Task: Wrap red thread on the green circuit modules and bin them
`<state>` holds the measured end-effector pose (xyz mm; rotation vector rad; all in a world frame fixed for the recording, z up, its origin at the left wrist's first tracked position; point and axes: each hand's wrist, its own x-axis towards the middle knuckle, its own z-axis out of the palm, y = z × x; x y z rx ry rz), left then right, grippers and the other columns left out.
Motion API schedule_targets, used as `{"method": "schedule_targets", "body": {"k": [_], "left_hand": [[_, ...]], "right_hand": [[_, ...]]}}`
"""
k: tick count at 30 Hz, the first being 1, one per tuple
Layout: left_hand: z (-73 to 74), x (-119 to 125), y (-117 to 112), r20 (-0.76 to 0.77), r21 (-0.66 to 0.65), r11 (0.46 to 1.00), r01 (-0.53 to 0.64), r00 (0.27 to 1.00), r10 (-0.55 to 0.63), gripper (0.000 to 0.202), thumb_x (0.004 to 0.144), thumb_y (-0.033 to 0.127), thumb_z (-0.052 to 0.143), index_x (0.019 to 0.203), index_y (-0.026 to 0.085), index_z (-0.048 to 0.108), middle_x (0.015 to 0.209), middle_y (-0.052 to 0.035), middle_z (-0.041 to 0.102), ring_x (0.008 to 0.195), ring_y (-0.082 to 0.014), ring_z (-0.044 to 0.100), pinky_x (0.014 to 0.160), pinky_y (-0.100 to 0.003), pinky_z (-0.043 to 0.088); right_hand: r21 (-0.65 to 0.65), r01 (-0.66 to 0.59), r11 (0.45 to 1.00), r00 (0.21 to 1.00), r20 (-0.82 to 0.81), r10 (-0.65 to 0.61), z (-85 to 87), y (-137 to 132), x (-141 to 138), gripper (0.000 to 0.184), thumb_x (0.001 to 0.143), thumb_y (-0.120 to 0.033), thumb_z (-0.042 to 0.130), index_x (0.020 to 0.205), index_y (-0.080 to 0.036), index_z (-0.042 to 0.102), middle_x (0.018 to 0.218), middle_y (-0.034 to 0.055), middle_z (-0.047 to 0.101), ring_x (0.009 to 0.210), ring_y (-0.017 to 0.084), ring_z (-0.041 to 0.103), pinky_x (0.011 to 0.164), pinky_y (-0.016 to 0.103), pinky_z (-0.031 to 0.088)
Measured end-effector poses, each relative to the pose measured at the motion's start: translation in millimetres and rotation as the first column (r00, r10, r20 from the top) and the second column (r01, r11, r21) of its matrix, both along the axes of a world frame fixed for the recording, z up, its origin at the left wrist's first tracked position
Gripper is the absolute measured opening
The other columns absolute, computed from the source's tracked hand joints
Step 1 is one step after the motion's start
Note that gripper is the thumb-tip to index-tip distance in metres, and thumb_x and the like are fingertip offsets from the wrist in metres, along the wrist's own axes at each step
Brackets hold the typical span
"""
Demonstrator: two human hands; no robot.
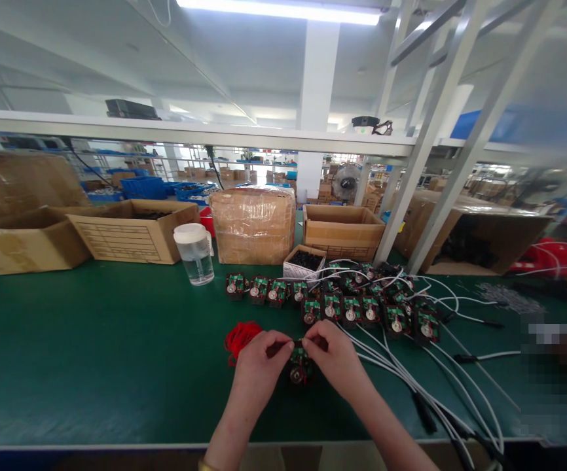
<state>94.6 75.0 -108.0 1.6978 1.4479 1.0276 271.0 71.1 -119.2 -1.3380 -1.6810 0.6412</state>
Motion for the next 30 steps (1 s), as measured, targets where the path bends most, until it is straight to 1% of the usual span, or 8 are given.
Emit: {"method": "schedule_targets", "body": {"k": [5,7,10,13,16,19,26,30], "left_hand": [[-1.2,0,1,0.002,0.002,1.0,-0.002,1.0,0.002,0.017,0.079,0.036,0.062,0.08,0.024,0.075,0.08,-0.0011,0.072,0.079,-0.0211,0.069,0.074,-0.032,0.052],[-1.6,0,1,0.0,0.003,1.0,-0.003,1.0,0.003,0.018,0.078,0.037,0.062,0.08,0.024,0.075,0.08,-0.001,0.072,0.078,-0.0209,0.068,0.074,-0.032,0.051],[-1.2,0,0,-0.002,0.001,1.0,-0.002,1.0,0.002,0.019,0.079,0.038,0.062,0.08,0.024,0.075,0.079,-0.0009,0.072,0.077,-0.0208,0.068,0.074,-0.032,0.051],[-0.6,1,0,-0.005,-0.004,1.0,0.001,1.0,-0.001,0.02,0.079,0.037,0.061,0.08,0.023,0.074,0.079,-0.0011,0.071,0.077,-0.0205,0.068,0.074,-0.032,0.051],[-1.0,1,0,-0.012,-0.006,1.0,0.003,1.0,-0.003,0.019,0.08,0.036,0.06,0.08,0.022,0.074,0.079,-0.0014,0.07,0.077,-0.0205,0.067,0.074,-0.032,0.051],[-2.0,1,0,-0.015,-0.005,1.0,0.005,1.0,-0.005,0.019,0.08,0.036,0.06,0.081,0.023,0.073,0.08,-0.0012,0.07,0.078,-0.0204,0.067,0.075,-0.032,0.05],[-3.7,-1,0,-0.01,0.002,1.0,0.016,1.0,-0.016,0.018,0.081,0.036,0.061,0.082,0.024,0.074,0.081,-0.0007,0.07,0.079,-0.0202,0.067,0.075,-0.032,0.05],[-6.6,-1,0,-0.002,0.019,1.0,0.015,1.0,-0.015,0.019,0.082,0.037,0.06,0.081,0.024,0.074,0.082,-0.0011,0.07,0.08,-0.0206,0.067,0.076,-0.033,0.05]], "right_hand": [[-0.05,-0.018,0.999,0.999,-0.035,0.017,1.1,0,3,0.005,0.084,-0.022,0.061,0.08,-0.021,0.064,0.077,-0.0016,0.055,0.068,0.016,0.054,0.063,0.027,0.041],[-0.078,-0.033,0.996,0.998,-0.05,0.029,-0.1,1,6,0.01,0.087,-0.025,0.058,0.082,-0.021,0.065,0.076,-0.0015,0.057,0.069,0.016,0.055,0.064,0.027,0.041],[-0.128,-0.066,0.99,0.996,-0.066,0.058,-2.1,2,10,0.02,0.093,-0.029,0.05,0.086,-0.02,0.066,0.072,-0.002,0.057,0.065,0.015,0.054,0.06,0.026,0.041],[-0.151,-0.087,0.985,0.995,-0.07,0.077,-1.7,2,11,0.017,0.091,-0.03,0.054,0.087,-0.02,0.067,0.073,-0.0018,0.059,0.066,0.015,0.055,0.059,0.025,0.041],[-0.155,-0.069,0.985,0.997,-0.054,0.062,1.8,2,7,0.009,0.084,-0.027,0.062,0.085,-0.019,0.066,0.072,-0.0016,0.059,0.066,0.015,0.054,0.06,0.025,0.041],[-0.138,-0.04,0.99,0.999,-0.028,0.036,5.6,2,4,0.005,0.083,-0.024,0.063,0.081,-0.02,0.065,0.071,-0.0017,0.057,0.065,0.015,0.052,0.059,0.026,0.039],[-0.116,-0.046,0.992,0.999,-0.025,0.043,5.1,3,5,0.006,0.084,-0.024,0.062,0.079,-0.02,0.064,0.072,-0.0018,0.058,0.065,0.015,0.052,0.059,0.026,0.038],[-0.118,-0.09,0.989,0.995,-0.054,0.084,1.5,4,10,0.017,0.092,-0.029,0.054,0.081,-0.02,0.064,0.07,-0.0024,0.055,0.064,0.014,0.053,0.059,0.026,0.039]]}}
